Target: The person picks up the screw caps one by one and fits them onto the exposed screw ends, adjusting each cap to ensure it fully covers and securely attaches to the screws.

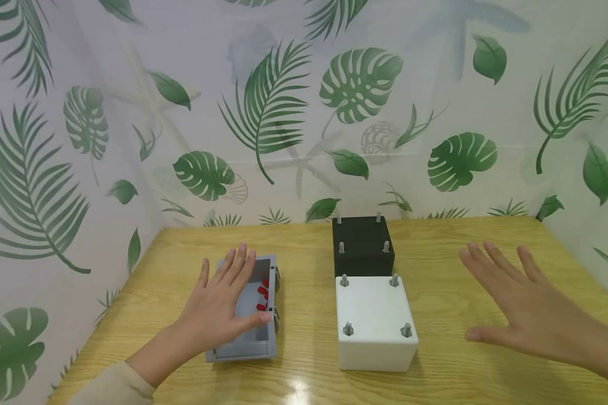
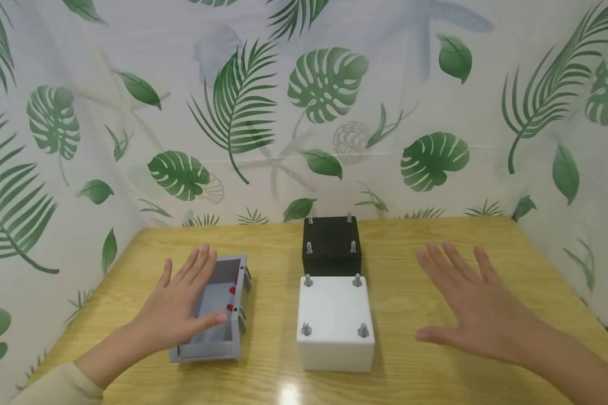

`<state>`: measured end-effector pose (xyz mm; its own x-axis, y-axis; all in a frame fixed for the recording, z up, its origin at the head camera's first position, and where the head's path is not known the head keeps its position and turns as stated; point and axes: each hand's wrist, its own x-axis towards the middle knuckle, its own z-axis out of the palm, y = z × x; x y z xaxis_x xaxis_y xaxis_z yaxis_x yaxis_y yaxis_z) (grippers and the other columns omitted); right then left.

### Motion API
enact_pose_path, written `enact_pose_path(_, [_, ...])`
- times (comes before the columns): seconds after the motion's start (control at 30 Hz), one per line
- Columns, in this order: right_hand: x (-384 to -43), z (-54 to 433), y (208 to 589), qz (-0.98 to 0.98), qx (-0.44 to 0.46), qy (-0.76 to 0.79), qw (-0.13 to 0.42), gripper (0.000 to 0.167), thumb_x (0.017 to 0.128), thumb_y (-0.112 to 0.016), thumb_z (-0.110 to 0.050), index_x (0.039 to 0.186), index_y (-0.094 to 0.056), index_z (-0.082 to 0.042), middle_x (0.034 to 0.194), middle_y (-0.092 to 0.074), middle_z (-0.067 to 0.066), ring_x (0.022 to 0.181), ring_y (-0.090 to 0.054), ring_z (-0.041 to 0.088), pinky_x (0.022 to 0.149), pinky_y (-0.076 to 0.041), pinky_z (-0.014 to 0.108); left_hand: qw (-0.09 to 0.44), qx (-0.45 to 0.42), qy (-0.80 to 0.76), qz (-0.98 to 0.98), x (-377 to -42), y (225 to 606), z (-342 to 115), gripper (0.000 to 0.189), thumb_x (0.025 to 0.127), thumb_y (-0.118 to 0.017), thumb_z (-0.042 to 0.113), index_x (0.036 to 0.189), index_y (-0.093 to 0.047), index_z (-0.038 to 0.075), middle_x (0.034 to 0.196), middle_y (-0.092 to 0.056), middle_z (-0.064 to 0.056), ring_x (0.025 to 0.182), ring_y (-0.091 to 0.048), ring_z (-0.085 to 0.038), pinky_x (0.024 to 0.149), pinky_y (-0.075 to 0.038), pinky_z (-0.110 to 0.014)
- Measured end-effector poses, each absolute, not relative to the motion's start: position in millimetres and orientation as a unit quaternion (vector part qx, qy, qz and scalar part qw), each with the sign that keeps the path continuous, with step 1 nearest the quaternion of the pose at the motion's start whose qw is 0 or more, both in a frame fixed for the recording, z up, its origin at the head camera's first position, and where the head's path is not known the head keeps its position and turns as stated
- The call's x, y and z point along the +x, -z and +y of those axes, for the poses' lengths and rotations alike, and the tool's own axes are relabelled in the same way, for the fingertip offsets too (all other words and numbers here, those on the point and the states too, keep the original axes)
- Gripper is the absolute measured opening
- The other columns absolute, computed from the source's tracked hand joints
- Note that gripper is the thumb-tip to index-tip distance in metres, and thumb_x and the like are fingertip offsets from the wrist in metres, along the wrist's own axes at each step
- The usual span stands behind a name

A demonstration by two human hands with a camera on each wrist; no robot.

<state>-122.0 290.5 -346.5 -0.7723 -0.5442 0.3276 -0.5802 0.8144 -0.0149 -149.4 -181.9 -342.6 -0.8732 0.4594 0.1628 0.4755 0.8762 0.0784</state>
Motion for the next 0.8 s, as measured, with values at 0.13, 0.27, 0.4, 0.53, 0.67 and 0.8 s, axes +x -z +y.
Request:
enact_pose_path(0.13, [-123.9, 285.5, 347.8, -0.934, 0.311, -0.054, 0.165, 0.11, 0.073, -0.069, -0.06, 0.153, -0.01, -0.012, 0.157, -0.013, 0.013, 0.144, 0.01, 0.01, 0.116, 0.014, 0.047, 0.074, -0.239, 0.057, -0.966, -148.4, 341.9, -183.9, 0.1, 0.083, -0.046, 0.072, 0.153, 0.001, 0.017, 0.159, 0.004, -0.004, 0.146, 0.0, -0.024, 0.113, 0.001, -0.061])
enact_pose_path(0.27, [-125.7, 280.7, 347.8, -0.926, 0.331, -0.051, 0.174, 0.111, 0.072, -0.069, -0.062, 0.153, -0.013, -0.011, 0.158, -0.009, 0.007, 0.145, 0.008, 0.011, 0.117, 0.012, 0.044, 0.078, -0.24, 0.055, -0.966, -149.6, 341.8, -184.9, 0.098, 0.084, -0.046, 0.071, 0.153, 0.0, 0.017, 0.159, 0.003, -0.004, 0.146, -0.001, -0.024, 0.113, -0.002, -0.062])
enact_pose_path(0.4, [-128.3, 276.7, 346.8, -0.914, 0.358, -0.047, 0.183, 0.111, 0.071, -0.069, -0.062, 0.151, -0.016, -0.007, 0.159, -0.008, 0.004, 0.146, 0.005, 0.013, 0.117, 0.011, 0.042, 0.077, -0.239, 0.054, -0.966, -150.7, 343.4, -184.8, 0.097, 0.085, -0.046, 0.07, 0.153, 0.0, 0.017, 0.159, 0.004, -0.005, 0.146, -0.001, -0.025, 0.113, -0.002, -0.062])
enact_pose_path(0.53, [-129.7, 273.5, 347.7, -0.908, 0.371, -0.043, 0.188, 0.11, 0.071, -0.069, -0.062, 0.151, -0.018, -0.006, 0.159, -0.007, 0.004, 0.146, 0.004, 0.014, 0.118, 0.01, 0.039, 0.084, -0.241, 0.049, -0.966, -152.2, 346.1, -183.9, 0.097, 0.085, -0.047, 0.069, 0.153, -0.002, 0.016, 0.159, 0.004, -0.005, 0.146, -0.001, -0.025, 0.114, 0.0, -0.061])
enact_pose_path(0.67, [-130.5, 269.5, 350.2, -0.905, 0.38, -0.046, 0.187, 0.109, 0.072, -0.067, -0.064, 0.151, -0.02, -0.007, 0.159, -0.007, 0.004, 0.146, 0.005, 0.015, 0.118, 0.011, 0.039, 0.097, -0.244, 0.041, -0.964, -153.7, 348.0, -183.2, 0.096, 0.085, -0.047, 0.069, 0.153, -0.005, 0.015, 0.159, 0.004, -0.005, 0.146, -0.002, -0.025, 0.114, -0.002, -0.061])
enact_pose_path(0.8, [-131.3, 263.9, 351.5, -0.9, 0.392, -0.047, 0.187, 0.108, 0.073, -0.063, -0.068, 0.151, -0.019, -0.007, 0.159, -0.008, 0.005, 0.146, 0.004, 0.015, 0.118, 0.011, 0.038, 0.101, -0.246, 0.04, -0.963, -155.1, 349.1, -182.1, 0.094, 0.087, -0.047, 0.067, 0.153, -0.005, 0.016, 0.159, 0.004, -0.004, 0.146, -0.004, -0.025, 0.114, -0.003, -0.061])
